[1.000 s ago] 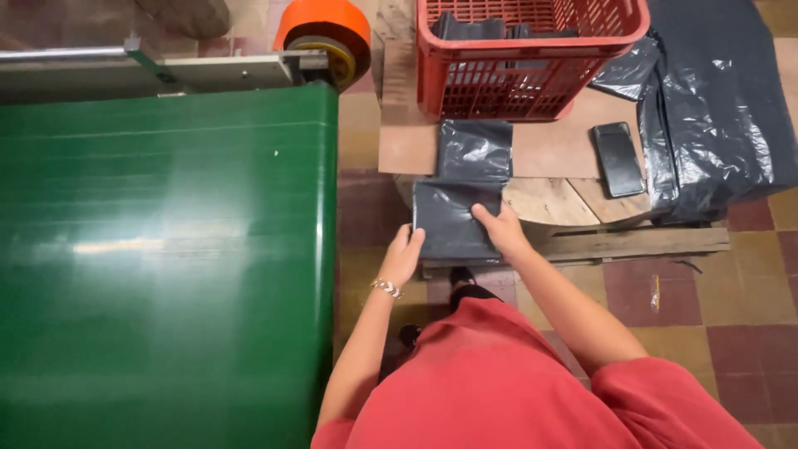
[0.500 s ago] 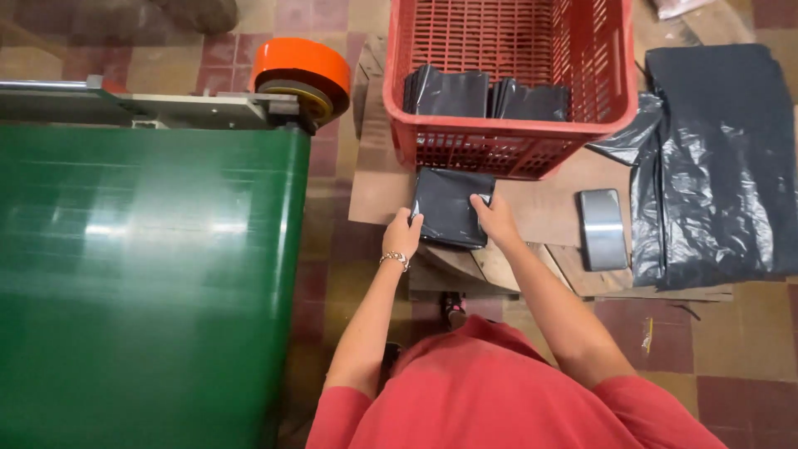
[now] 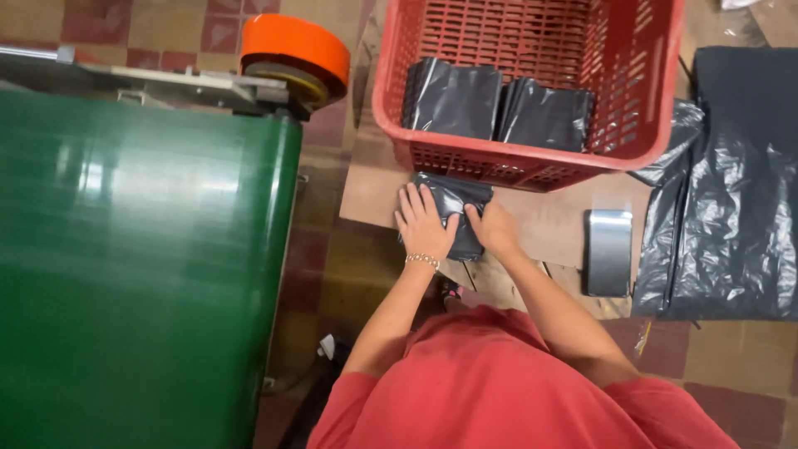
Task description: Folding plastic bags coming off a conveyor belt and placing them into a collection basket.
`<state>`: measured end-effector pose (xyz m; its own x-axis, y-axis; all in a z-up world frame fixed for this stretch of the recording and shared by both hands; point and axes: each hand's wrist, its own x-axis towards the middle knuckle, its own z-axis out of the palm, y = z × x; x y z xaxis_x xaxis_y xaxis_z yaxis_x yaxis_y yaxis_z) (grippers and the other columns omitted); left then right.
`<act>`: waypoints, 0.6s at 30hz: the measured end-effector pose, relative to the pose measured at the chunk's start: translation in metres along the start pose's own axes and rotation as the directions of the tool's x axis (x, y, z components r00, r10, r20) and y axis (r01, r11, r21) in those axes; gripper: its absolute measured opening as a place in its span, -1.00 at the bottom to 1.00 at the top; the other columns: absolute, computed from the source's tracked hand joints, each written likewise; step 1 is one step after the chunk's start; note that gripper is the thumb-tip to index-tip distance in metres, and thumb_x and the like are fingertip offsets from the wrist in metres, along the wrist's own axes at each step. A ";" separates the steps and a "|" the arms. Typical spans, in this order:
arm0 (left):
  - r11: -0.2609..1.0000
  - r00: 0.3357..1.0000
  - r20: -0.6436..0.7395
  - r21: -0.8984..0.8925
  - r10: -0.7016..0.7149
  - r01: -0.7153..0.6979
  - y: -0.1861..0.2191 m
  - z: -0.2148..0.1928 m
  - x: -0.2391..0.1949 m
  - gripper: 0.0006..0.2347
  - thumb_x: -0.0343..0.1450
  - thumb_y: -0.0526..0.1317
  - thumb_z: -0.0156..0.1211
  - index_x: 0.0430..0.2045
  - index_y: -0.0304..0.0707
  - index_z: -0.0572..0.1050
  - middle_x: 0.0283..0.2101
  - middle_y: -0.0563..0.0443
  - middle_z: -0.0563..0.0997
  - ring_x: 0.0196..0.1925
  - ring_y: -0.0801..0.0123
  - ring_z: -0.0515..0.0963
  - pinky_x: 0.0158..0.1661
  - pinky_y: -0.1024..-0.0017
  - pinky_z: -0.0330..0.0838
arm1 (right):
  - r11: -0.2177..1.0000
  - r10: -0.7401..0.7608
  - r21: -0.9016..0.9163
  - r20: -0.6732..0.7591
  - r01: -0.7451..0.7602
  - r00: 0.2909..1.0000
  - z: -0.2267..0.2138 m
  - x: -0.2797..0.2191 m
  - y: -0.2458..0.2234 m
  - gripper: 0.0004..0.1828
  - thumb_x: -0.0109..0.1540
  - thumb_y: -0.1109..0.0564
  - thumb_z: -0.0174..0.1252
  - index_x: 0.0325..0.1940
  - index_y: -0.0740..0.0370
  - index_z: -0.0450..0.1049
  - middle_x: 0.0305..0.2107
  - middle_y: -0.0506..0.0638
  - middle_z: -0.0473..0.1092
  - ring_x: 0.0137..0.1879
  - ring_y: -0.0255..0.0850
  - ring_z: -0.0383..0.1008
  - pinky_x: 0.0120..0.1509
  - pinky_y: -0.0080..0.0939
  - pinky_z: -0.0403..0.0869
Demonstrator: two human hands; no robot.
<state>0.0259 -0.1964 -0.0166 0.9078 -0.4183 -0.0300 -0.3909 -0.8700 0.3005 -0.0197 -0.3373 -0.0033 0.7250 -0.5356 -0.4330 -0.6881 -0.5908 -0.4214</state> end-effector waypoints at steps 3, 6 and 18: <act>0.999 0.999 0.046 -0.033 -0.025 0.027 0.000 -0.006 0.001 -0.21 0.35 0.18 0.09 0.38 -0.36 0.00 0.47 -0.38 -0.05 0.51 -0.22 -0.07 0.29 -0.26 0.14 | 1.000 -0.013 -0.009 0.022 0.013 1.000 0.000 0.007 0.003 -0.27 0.34 -0.36 -0.07 -0.11 0.44 0.52 -0.21 0.38 0.52 0.05 0.24 0.53 0.13 0.20 0.47; 0.998 0.996 0.094 -0.063 -0.005 0.011 -0.005 -0.011 0.003 -0.22 0.37 0.20 0.06 0.38 -0.33 0.01 0.47 -0.37 -0.02 0.53 -0.21 -0.10 0.28 -0.30 0.11 | 0.999 -0.019 -0.037 0.010 0.019 1.000 -0.005 0.005 0.010 -0.26 0.32 -0.42 -0.03 -0.05 0.38 0.52 -0.20 0.37 0.52 0.07 0.23 0.53 0.12 0.24 0.45; 0.899 0.965 -0.112 -0.400 -0.239 0.176 -0.151 -0.092 -0.204 -0.41 0.43 0.10 0.02 0.30 -0.28 0.20 0.16 -0.16 0.38 0.19 0.07 0.43 0.13 0.22 0.40 | 0.828 -0.556 -0.149 -0.104 0.540 0.824 0.062 -0.083 -0.022 -0.60 0.34 -0.30 0.10 -0.19 0.04 0.32 -0.54 0.24 0.48 -0.25 0.31 0.54 -0.13 0.22 0.47</act>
<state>-0.0860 0.0441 0.0313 0.9861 -0.1662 0.0061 -0.1307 -0.7518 0.6463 -0.0664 -0.2425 -0.0074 0.9837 -0.1753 -0.0399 -0.1736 -0.8686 -0.4641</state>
